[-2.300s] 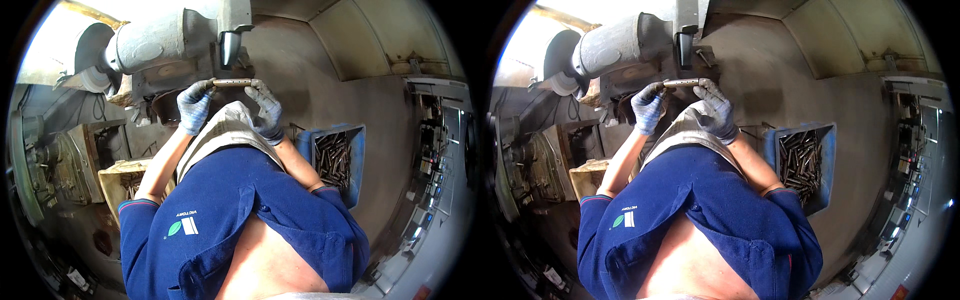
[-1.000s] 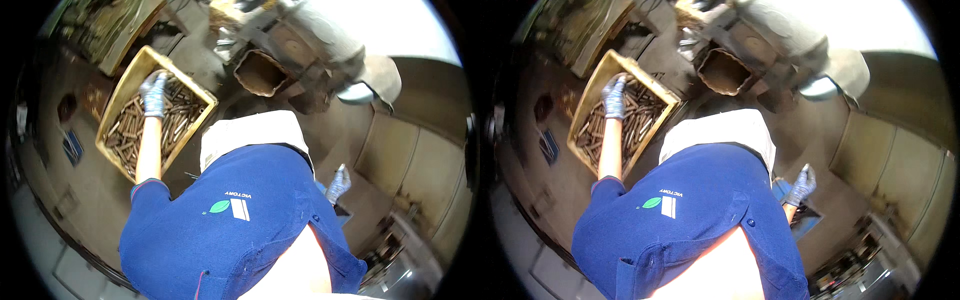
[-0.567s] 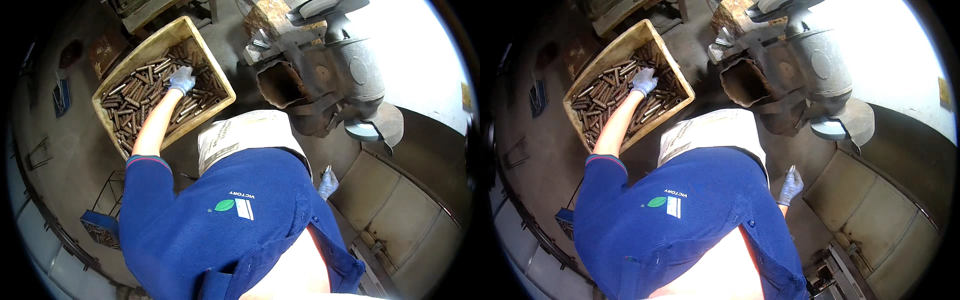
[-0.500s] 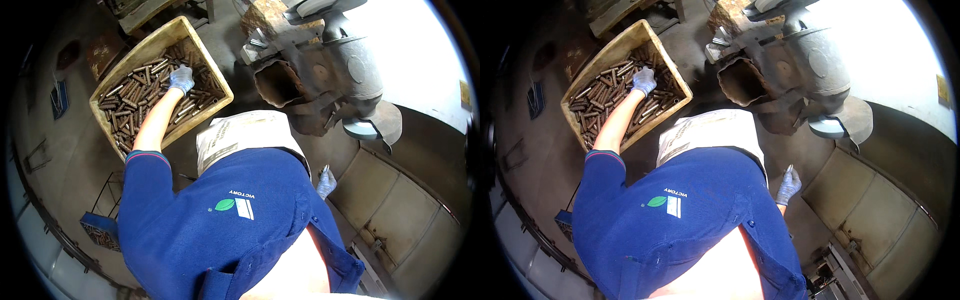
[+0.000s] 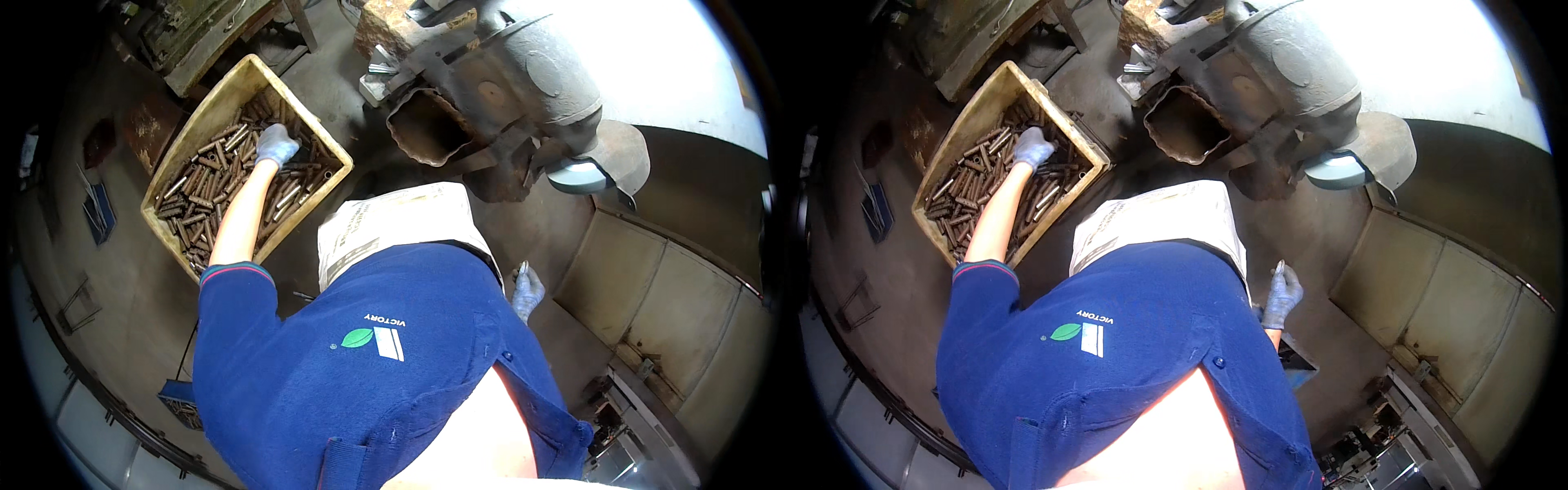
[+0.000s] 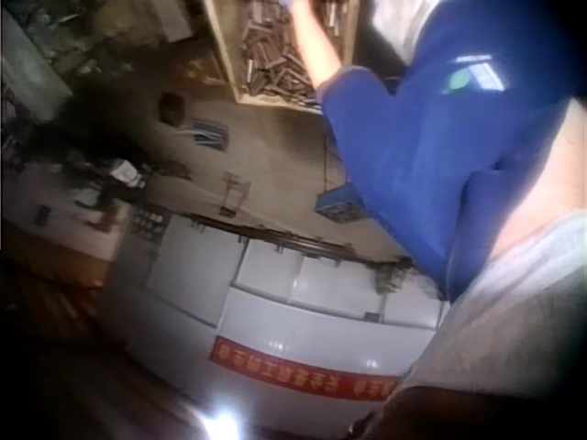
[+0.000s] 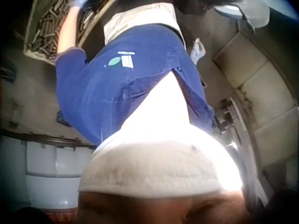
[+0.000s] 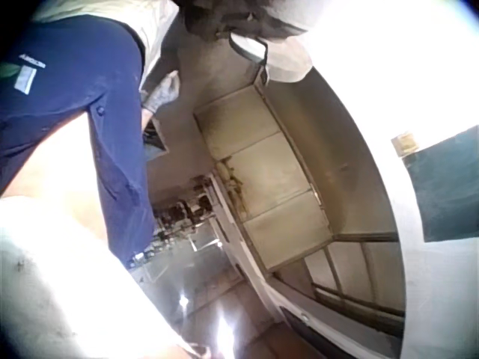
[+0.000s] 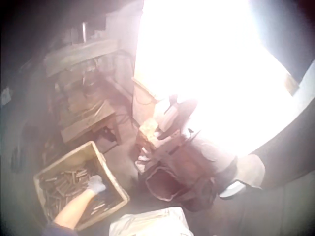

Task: The person picks up metal tubes from a bin, holds them against a grinding wheel to smooth the edges, and places them into another container.

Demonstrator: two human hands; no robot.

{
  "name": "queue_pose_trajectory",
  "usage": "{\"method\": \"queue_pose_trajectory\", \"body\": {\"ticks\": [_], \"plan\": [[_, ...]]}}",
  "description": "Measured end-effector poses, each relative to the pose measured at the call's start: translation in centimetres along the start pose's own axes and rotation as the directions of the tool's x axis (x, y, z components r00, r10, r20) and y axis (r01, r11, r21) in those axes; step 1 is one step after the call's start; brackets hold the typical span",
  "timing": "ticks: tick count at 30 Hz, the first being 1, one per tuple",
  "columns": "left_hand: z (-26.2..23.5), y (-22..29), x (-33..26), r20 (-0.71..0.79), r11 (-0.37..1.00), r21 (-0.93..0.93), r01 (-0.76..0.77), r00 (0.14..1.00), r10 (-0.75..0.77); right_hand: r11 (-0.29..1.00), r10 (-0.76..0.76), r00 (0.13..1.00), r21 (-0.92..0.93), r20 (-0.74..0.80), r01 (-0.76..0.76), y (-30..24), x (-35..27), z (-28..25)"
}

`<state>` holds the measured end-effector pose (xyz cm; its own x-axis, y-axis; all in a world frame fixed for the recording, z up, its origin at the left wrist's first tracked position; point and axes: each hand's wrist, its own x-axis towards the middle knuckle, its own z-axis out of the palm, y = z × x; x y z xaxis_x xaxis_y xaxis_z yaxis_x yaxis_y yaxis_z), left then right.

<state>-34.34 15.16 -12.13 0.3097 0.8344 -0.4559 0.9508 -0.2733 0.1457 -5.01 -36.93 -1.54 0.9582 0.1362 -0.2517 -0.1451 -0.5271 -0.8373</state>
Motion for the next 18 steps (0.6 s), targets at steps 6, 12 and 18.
{"method": "queue_pose_trajectory", "body": {"ticks": [6,12,18], "plan": [[-4.1,3.6,-8.9,0.127,-0.255,-0.946,0.199,0.954,0.271,0.918,-0.364,0.912,-0.093,0.19,0.386,-5.4,-1.5,2.2],[-6.5,20.6,-14.2,0.024,-0.187,-0.967,0.175,0.789,0.614,0.547,-0.761,0.378,0.208,0.527,0.811,-20.1,-1.6,11.3],[-7.5,26.7,-17.3,0.067,-0.159,-0.952,0.261,0.686,0.725,0.385,-0.875,0.318,0.126,0.365,0.914,-21.3,-0.5,11.8]]}}
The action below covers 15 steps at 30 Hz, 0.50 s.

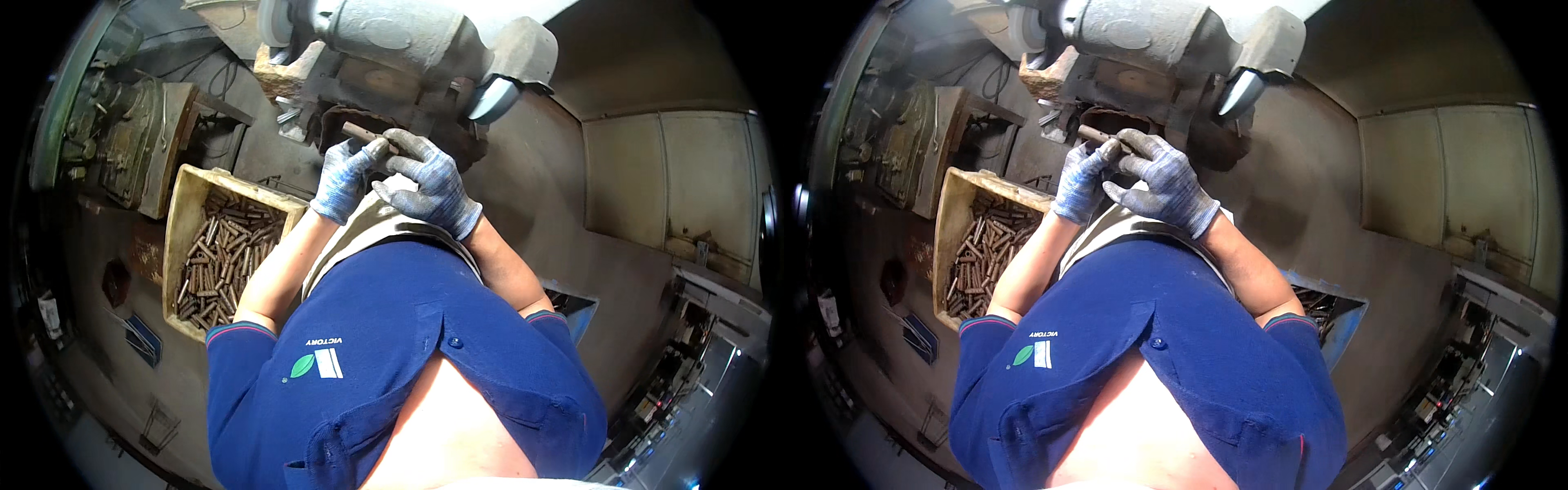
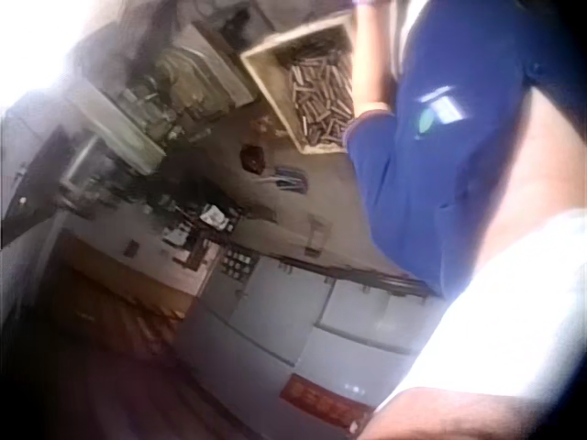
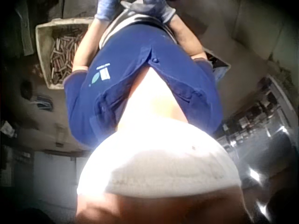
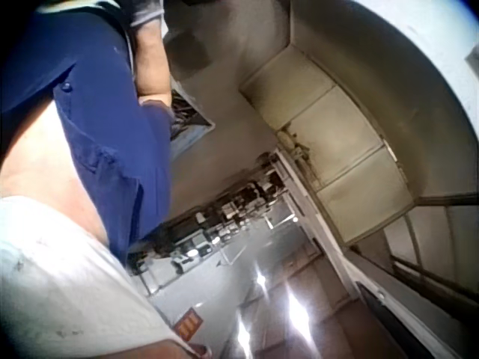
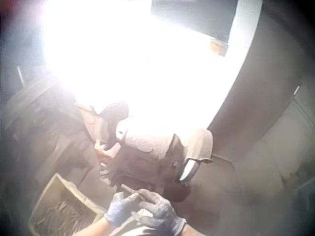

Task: The person picks up metal tubes from a bin, holds them against a grinding wheel to smooth the edges, and places them into another container.

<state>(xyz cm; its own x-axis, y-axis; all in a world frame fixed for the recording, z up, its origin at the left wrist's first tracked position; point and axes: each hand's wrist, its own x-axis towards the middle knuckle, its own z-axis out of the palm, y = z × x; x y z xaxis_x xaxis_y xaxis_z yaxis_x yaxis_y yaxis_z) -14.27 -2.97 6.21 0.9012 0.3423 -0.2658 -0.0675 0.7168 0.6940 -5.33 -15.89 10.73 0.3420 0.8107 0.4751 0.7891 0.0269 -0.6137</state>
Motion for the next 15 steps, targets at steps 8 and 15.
{"method": "queue_pose_trajectory", "body": {"ticks": [8,15], "plan": [[-1.9,0.2,1.9,0.191,0.952,0.27,0.147,0.961,-0.202,0.989,0.151,0.951,0.032,-0.27,-0.148,1.9,-3.6,-1.2],[1.7,-0.8,2.2,-0.006,0.904,0.422,-0.073,0.996,0.084,0.985,0.153,0.919,-0.014,-0.362,-0.17,2.9,-5.2,-2.3]]}}
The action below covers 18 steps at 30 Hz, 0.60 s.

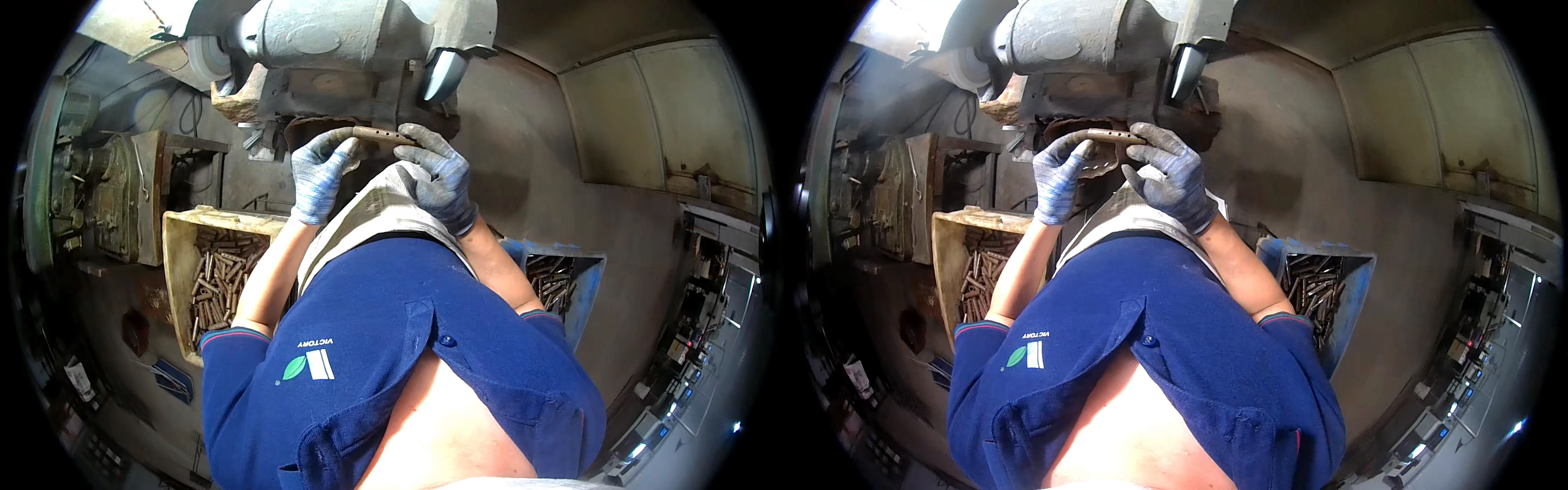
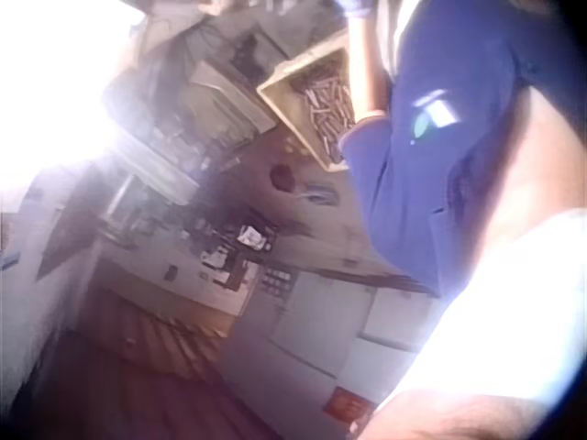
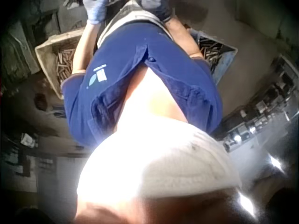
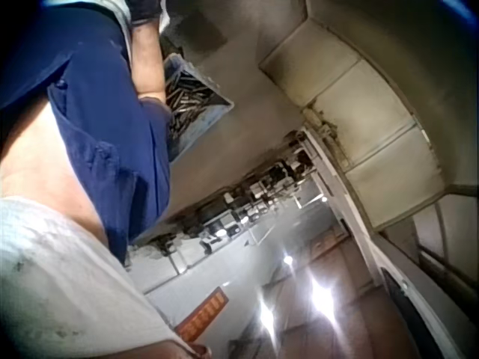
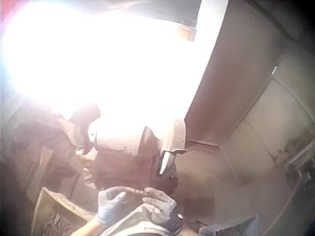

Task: The person picks up metal tubes from a bin, holds them against a grinding wheel to smooth the edges, and places them into another container.

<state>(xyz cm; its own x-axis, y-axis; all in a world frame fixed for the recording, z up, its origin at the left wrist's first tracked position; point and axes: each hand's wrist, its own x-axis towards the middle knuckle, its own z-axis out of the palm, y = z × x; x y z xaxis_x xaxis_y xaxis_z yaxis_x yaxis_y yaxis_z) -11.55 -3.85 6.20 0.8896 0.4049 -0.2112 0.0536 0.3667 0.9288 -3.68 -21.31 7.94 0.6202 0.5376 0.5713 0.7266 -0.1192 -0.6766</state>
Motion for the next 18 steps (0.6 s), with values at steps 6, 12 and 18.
{"method": "queue_pose_trajectory", "body": {"ticks": [6,12,18], "plan": [[1.0,-0.7,0.5,0.032,0.981,0.145,-0.126,0.992,0.122,0.987,0.138,0.987,0.097,-0.08,-0.13,0.9,-0.8,-0.3],[1.0,-1.1,2.1,0.048,0.988,0.157,-0.01,0.999,0.003,0.974,0.197,0.975,0.132,-0.103,-0.183,1.5,-1.3,-0.3],[1.4,-2.3,3.0,0.06,0.994,-0.008,0.105,0.993,-0.105,0.951,0.278,0.954,0.169,-0.111,-0.258,1.7,-1.8,-0.2]]}}
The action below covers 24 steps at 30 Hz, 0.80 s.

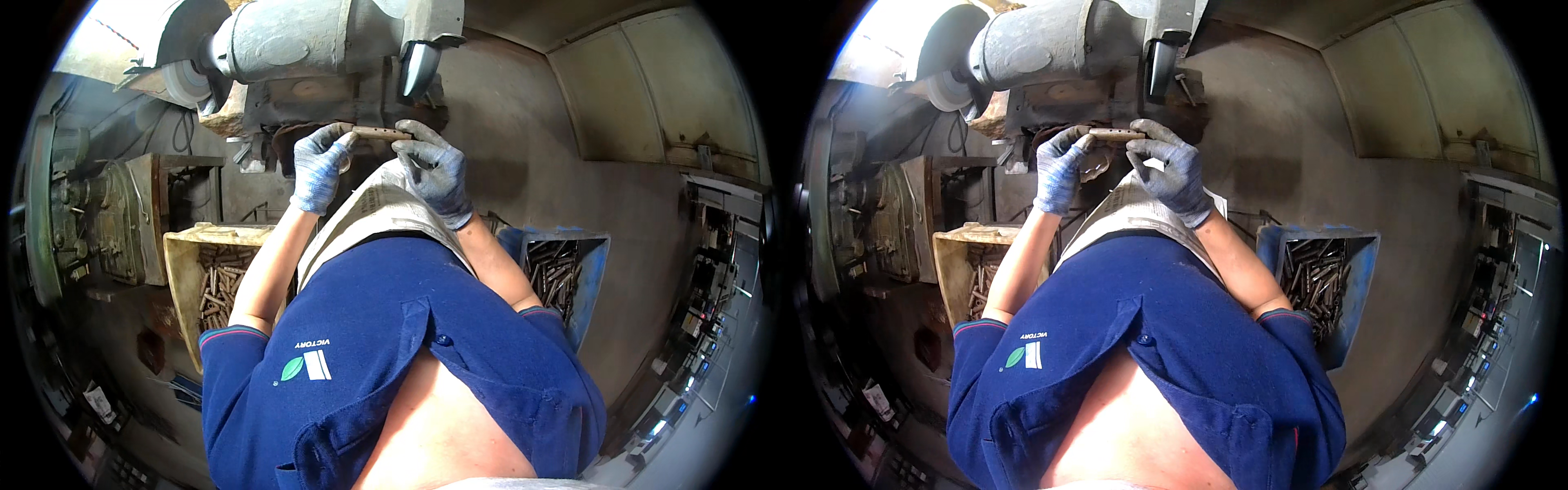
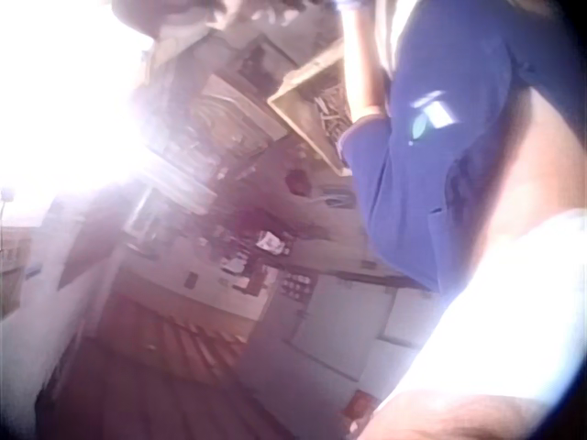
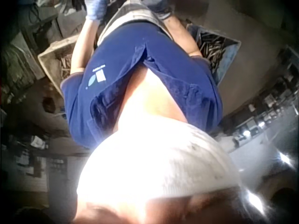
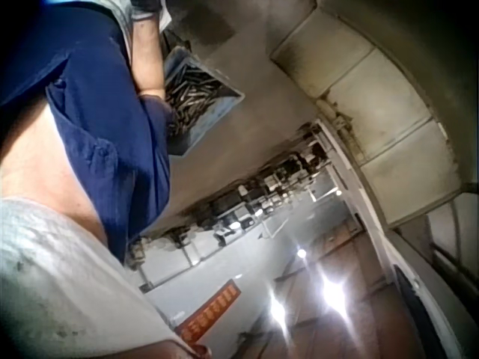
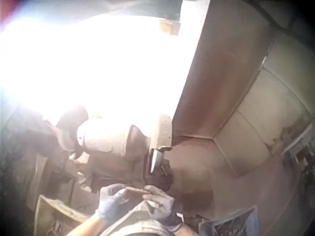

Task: The person picks up metal tubes from a bin, holds them against a grinding wheel to smooth the edges, and places them into another container.

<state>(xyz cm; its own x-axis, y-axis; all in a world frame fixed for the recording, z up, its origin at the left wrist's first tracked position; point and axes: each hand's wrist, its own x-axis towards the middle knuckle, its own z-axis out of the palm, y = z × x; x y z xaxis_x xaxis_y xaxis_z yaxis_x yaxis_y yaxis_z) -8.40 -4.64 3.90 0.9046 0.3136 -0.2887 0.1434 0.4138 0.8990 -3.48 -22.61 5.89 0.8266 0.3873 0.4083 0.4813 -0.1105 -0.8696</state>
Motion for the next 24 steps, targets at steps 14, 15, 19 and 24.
{"method": "queue_pose_trajectory", "body": {"ticks": [14,15,19,24], "plan": [[2.5,-0.9,1.8,0.145,0.998,0.049,-0.037,0.989,0.029,0.984,0.042,0.975,-0.16,-0.219,-0.078,3.3,-1.8,-1.3],[2.4,-2.0,2.6,0.129,0.988,0.121,-0.097,0.988,0.081,0.986,0.08,0.967,-0.124,-0.241,-0.112,3.9,-1.9,-1.3],[2.3,-4.7,5.3,0.122,0.951,0.249,-0.182,0.98,0.156,0.98,0.178,0.939,-0.034,-0.293,-0.196,5.1,-1.8,-1.5],[3.7,-4.3,5.9,0.107,0.989,0.102,-0.107,0.99,0.096,0.964,0.264,0.915,0.064,-0.306,-0.257,6.4,-1.1,-1.9]]}}
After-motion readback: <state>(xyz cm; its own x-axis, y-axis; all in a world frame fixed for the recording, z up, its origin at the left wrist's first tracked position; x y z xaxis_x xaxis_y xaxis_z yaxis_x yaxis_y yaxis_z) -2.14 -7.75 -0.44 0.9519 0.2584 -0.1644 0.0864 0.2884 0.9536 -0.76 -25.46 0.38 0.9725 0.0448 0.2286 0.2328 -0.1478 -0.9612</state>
